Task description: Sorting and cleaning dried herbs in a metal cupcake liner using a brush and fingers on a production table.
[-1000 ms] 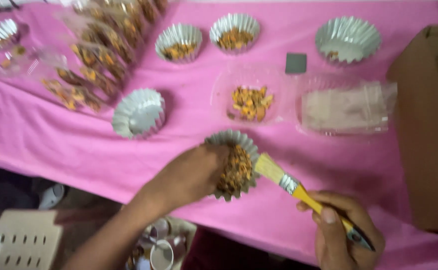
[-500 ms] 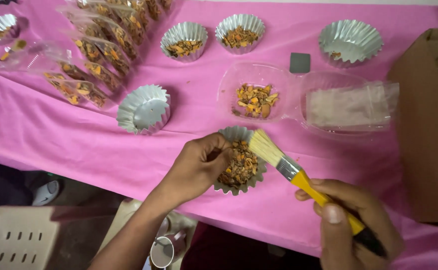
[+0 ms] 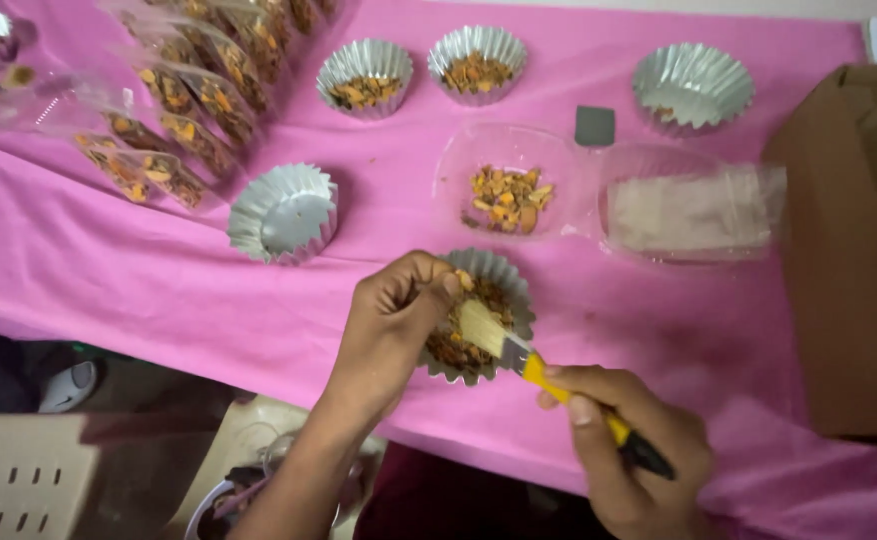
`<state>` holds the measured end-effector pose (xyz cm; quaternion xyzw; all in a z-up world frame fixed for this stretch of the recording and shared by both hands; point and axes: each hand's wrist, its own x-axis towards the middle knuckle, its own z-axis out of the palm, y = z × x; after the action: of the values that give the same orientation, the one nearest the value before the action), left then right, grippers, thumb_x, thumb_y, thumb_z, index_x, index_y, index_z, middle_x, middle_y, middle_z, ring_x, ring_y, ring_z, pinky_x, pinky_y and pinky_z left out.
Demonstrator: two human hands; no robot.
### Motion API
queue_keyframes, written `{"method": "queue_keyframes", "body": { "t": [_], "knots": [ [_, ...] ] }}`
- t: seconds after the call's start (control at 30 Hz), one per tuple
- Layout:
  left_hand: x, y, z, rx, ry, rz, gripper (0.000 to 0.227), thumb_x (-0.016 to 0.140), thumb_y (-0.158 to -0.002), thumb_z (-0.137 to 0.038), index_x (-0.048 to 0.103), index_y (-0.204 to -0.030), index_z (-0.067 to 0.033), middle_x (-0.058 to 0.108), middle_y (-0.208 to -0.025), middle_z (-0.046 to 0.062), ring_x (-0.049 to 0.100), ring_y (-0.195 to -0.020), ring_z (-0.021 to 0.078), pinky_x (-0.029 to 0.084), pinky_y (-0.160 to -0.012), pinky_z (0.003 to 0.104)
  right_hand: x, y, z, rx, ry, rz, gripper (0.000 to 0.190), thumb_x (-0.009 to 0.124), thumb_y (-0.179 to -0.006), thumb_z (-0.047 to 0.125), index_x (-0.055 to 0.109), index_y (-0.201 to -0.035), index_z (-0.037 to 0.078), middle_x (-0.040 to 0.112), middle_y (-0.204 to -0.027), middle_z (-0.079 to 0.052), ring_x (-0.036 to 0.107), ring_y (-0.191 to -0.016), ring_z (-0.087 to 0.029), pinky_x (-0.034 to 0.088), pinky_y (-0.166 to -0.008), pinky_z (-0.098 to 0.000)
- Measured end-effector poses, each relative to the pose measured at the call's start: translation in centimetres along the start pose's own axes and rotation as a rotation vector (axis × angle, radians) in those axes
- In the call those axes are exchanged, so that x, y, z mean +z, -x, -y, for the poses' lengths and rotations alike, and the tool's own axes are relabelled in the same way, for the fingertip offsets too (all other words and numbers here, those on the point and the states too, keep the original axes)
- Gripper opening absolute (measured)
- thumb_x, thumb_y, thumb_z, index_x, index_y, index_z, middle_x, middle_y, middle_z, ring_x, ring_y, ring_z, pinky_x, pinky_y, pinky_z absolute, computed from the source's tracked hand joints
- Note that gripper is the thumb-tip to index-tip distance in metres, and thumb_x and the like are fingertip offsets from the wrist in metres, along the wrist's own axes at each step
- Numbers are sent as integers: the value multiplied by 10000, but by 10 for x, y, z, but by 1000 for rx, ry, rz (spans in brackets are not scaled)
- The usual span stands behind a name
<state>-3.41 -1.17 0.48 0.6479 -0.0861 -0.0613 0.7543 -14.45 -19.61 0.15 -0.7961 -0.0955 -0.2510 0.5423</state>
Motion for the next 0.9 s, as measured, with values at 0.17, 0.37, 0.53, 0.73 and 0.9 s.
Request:
{"method": "queue_keyframes", "body": {
  "t": [0.17,0.37,0.53,0.73,0.9],
  "knots": [
    [-1,5,5,13,-109,43,208,623,-1027,-156,601,-825,-108,438,-644,-70,344,-572,44,261,-481,243,4,-4,-5,-101,-18,-287,222,535,-1003,89,640,-1119,-68,738,-1030,-161,811,-867,-252,623,-696,-226],
    [0,4,4,21,-112,-5,196,614,-1032,-103,605,-837,-92,489,-632,-45,387,-540,34,291,-449,227,-6,-2,0,-26,65,-115,216,558,-927,125,713,-1011,1,771,-789,-77,431,-427,-50,351,-449,-184],
    [4,2,3,44,-227,6,224,611,-1037,-104,594,-813,-95,490,-607,-45,398,-531,42,332,-459,238,-6,0,-8,-114,-43,-22,251,548,-952,61,660,-1136,-67,778,-971,-173,799,-847,-189,620,-768,-219],
    [-9,-47,-1,239,-669,38,185,607,-947,-66,580,-771,-119,659,-707,-10,571,-615,103,434,-560,295,-2,11,-1,101,-9,-144,231,561,-940,119,736,-1058,24,798,-824,-57,548,-575,-74,423,-566,-180],
    [1,-105,-11,271,-859,143,109,516,-888,-57,597,-845,-117,708,-741,47,599,-612,175,441,-583,363,4,22,-16,84,-103,-170,227,558,-960,109,705,-1059,-34,788,-891,-143,791,-788,-169,624,-766,-226]
  ]
}}
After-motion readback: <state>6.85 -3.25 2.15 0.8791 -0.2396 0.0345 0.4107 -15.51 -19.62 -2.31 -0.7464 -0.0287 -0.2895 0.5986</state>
